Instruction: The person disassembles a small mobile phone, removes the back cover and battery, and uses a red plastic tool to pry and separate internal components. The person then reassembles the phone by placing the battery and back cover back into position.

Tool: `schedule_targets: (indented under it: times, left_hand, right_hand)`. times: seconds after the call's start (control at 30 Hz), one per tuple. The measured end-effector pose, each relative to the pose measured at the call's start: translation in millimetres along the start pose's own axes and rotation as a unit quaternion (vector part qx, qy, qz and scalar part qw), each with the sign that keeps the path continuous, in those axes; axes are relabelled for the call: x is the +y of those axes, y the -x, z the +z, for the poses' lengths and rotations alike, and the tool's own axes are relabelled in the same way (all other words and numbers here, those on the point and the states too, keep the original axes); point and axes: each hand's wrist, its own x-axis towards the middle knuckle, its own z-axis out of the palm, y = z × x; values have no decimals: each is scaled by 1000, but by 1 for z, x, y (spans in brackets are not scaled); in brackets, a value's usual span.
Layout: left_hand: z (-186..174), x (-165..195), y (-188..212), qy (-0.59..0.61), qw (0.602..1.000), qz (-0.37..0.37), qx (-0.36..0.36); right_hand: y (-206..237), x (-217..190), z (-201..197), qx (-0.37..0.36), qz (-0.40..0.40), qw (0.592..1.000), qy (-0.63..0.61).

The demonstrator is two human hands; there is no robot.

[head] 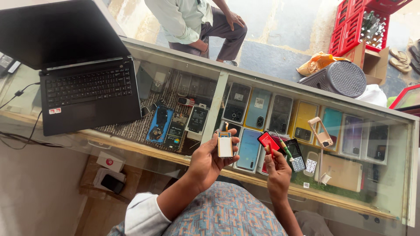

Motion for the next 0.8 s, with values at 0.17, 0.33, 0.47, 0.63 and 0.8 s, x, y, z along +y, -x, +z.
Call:
schedule_targets:
  times: [0.17,0.33,0.47,0.63,0.8]
  left_hand:
    - [11,0,20,-43,997,43,-52]
    - [15,-12,39,-20,994,66,-84]
    - [21,-20,57,-22,992,79,-101]
    - [32,-24,80,10,989,83,-118]
    - [34,-27,95,25,988,87,-122]
  right_hand:
    - [18,-27,10,-30,-39,999,18]
    - [41,-65,6,-98,-122,987,32]
    - [56,-91,4,-100,-74,992,6]
    - [67,-111,-4,-110,-41,992,-43]
    - [70,-112,-12,-162,-55,983,-66]
